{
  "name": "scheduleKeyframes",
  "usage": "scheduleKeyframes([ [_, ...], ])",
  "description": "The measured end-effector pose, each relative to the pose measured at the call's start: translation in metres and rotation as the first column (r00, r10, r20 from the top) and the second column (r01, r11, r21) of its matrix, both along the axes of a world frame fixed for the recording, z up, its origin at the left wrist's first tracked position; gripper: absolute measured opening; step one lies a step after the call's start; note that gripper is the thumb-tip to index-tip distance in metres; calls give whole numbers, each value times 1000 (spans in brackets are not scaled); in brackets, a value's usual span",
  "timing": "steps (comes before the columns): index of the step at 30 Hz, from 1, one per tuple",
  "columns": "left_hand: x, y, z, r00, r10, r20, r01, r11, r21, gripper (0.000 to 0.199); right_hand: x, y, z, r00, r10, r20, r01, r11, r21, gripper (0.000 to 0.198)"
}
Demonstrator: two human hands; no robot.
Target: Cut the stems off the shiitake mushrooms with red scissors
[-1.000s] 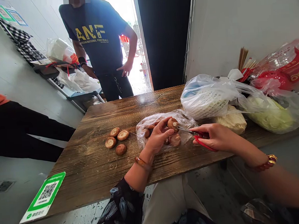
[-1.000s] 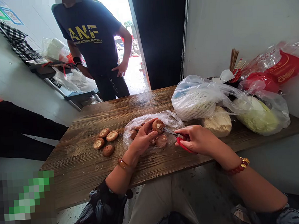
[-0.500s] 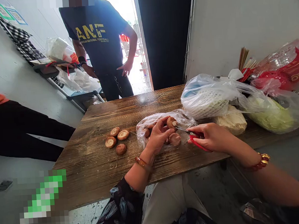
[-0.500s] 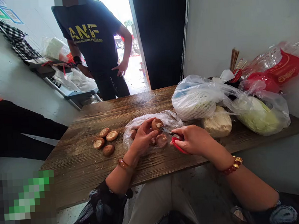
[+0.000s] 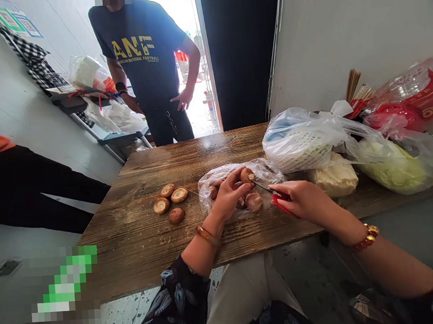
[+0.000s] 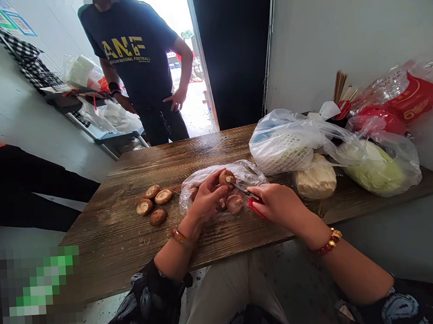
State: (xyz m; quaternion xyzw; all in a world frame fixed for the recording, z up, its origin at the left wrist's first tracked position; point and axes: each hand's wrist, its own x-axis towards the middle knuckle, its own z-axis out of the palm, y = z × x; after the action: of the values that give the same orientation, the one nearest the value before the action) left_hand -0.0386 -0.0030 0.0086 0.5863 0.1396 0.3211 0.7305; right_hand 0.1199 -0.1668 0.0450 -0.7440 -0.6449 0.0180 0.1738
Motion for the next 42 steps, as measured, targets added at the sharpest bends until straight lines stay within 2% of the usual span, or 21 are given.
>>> scheduleKeyframes([
  [5, -1, 1, 1, 996, -72, 59, 80, 988, -134, 53, 5, -13, 11, 979, -46, 200, 43, 999, 20, 41],
  [11, 2, 1, 1, 992, -121, 38, 126, 970, -207, 47, 15, -19, 18, 942, -11, 334, -15, 997, 76, 36],
  [15, 2, 0, 1, 989, -137, -51, 125, 973, -195, 55, 13, -17, 17, 933, 61, 356, -107, 988, 111, 34],
  [18, 2, -1, 0, 987, -140, -78, 126, 979, -160, 53, 11, -15, 17, 924, 88, 371, -140, 983, 116, 32],
  [23, -1, 0, 1, 977, -211, -44, 202, 967, -157, 53, 10, -15, 18, 925, 58, 376, -89, 994, 65, 31],
  [27, -5, 1, 2, 958, -282, -62, 278, 959, -54, 64, 10, -16, 17, 936, 12, 351, -29, 999, 44, 33],
  [30, -6, 0, 3, 967, -250, -48, 247, 968, -50, 67, 8, -16, 18, 940, 6, 341, -23, 999, 48, 33],
  [33, -5, -1, 3, 977, -210, -36, 208, 976, -57, 60, 6, -16, 22, 937, 11, 349, -29, 998, 48, 33],
  [42, -5, 1, -2, 974, -201, -105, 199, 980, -30, 60, 7, -14, 29, 927, 50, 372, -62, 998, 20, 29],
])
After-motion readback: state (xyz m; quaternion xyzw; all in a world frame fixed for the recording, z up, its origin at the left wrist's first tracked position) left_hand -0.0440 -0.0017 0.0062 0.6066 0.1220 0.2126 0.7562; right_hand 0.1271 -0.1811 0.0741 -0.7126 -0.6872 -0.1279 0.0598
